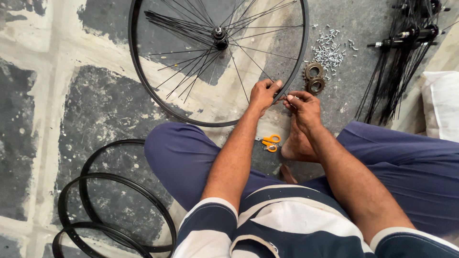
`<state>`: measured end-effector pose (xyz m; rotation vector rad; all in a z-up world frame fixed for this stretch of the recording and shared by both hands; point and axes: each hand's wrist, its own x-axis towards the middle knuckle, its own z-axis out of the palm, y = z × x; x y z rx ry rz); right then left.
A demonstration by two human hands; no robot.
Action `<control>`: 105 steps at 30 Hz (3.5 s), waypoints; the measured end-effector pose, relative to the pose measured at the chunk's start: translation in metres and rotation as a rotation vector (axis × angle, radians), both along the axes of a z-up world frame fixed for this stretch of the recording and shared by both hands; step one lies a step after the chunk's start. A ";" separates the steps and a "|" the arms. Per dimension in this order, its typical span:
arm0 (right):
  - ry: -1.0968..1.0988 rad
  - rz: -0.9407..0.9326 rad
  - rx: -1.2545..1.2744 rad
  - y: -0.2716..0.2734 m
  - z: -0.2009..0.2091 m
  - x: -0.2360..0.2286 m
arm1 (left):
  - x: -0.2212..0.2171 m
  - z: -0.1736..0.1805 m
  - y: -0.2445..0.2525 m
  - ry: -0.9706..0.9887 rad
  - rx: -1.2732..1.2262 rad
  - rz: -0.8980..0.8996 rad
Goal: The person inserts spokes into a bicycle hub, then uses scissors to open a package of nuts. They place a rim on the floor and attach the hub with spokes to it, then proceed to tighten the spokes using nuts.
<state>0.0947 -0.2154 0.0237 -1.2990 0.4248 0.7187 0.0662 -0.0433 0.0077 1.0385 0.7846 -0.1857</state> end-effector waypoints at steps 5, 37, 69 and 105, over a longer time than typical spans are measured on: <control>0.038 -0.013 -0.025 0.002 -0.009 -0.007 | 0.000 -0.003 -0.002 0.024 0.090 -0.026; 0.011 0.033 -0.155 0.019 -0.003 -0.015 | -0.003 -0.006 0.000 0.052 0.037 -0.032; -0.155 0.229 -0.701 0.027 -0.008 -0.018 | 0.004 -0.016 -0.005 -0.017 -0.065 0.053; -0.110 0.185 -0.173 0.028 -0.035 0.012 | 0.001 0.003 0.001 0.036 0.645 -0.087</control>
